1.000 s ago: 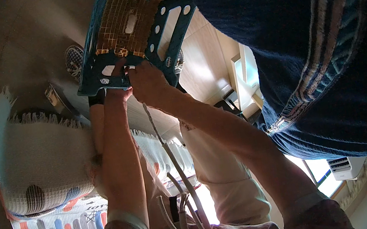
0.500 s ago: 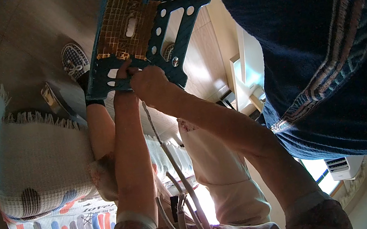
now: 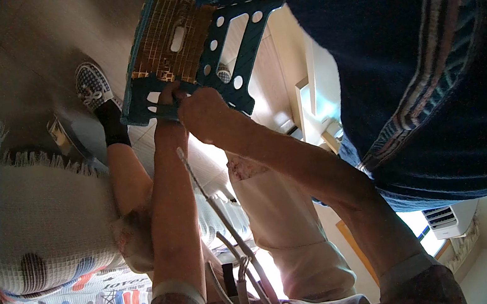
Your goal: Assemble a small plastic folding stool by snapping the side panels together.
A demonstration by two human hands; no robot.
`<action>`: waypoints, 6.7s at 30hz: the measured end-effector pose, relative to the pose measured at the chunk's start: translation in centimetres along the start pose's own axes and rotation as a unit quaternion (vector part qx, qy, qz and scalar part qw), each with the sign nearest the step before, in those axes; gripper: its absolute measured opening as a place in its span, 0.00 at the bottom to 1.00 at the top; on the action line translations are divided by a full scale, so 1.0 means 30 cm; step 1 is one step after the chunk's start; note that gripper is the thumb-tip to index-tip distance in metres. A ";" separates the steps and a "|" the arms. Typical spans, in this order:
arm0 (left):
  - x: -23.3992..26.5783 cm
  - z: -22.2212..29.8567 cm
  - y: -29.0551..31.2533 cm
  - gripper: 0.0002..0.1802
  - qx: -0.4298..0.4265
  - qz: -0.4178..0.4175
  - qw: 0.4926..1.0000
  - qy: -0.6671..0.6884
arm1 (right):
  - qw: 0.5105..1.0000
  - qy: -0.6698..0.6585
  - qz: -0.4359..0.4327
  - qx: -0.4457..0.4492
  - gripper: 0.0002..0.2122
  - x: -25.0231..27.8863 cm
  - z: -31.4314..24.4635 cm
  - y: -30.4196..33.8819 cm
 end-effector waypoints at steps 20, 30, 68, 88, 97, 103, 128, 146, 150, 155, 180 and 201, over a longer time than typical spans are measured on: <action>0.062 -0.046 0.243 0.05 0.039 -0.087 0.972 0.214 | 0.999 -0.036 -0.028 0.002 0.03 0.186 -0.082 0.146; 0.075 0.075 0.538 0.16 -0.100 0.129 0.964 0.210 | 0.991 -0.113 -0.012 0.068 0.06 0.297 -0.205 0.131; -0.174 0.178 0.604 0.10 -0.202 0.092 0.966 0.134 | 0.905 -0.372 0.201 -0.052 0.17 0.322 0.021 0.016; -0.312 0.284 0.736 0.07 -0.665 0.121 0.423 -0.603 | 0.758 -0.614 0.156 -0.156 0.39 0.299 0.162 0.023; -0.355 0.309 0.736 0.14 -0.585 0.105 0.269 -0.758 | 0.796 -0.555 0.147 -0.190 0.40 0.343 0.100 0.048; -0.299 0.337 0.697 0.22 -0.571 0.130 0.336 -0.738 | 0.768 -0.591 0.200 -0.141 0.38 0.360 0.042 0.080; -0.242 0.380 0.667 0.32 -0.688 0.188 0.430 -0.554 | 0.838 -0.423 0.344 -0.029 0.17 0.431 -0.083 0.105; -0.253 0.390 0.644 0.30 -0.692 0.212 0.365 -0.586 | 0.918 -0.089 0.373 0.104 0.08 0.397 -0.077 0.056; -0.263 0.405 0.653 0.29 -0.677 0.211 0.388 -0.589 | 0.919 -0.073 0.365 0.126 0.08 0.413 -0.071 0.041; -0.277 0.399 0.652 0.28 -0.700 0.186 0.398 -0.562 | 0.929 -0.146 0.320 0.116 0.19 0.398 -0.052 0.048; -0.276 0.393 0.633 0.25 -0.696 0.130 0.363 -0.606 | 0.878 -0.181 0.434 0.092 0.18 0.346 -0.030 0.047; -0.261 0.364 0.601 0.22 -0.697 0.096 0.374 -0.604 | 0.815 -0.540 0.169 -0.127 0.27 0.315 0.015 0.048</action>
Point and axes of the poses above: each hand's wrist, its own y-axis away from the middle knuckle, its own x-axis out of the back of the hand, z = x × y, the point moved 3 cm from there along -y, towards the middle knuckle, and after that the axes turned 1 degree about -y, right-handed, at the moved point
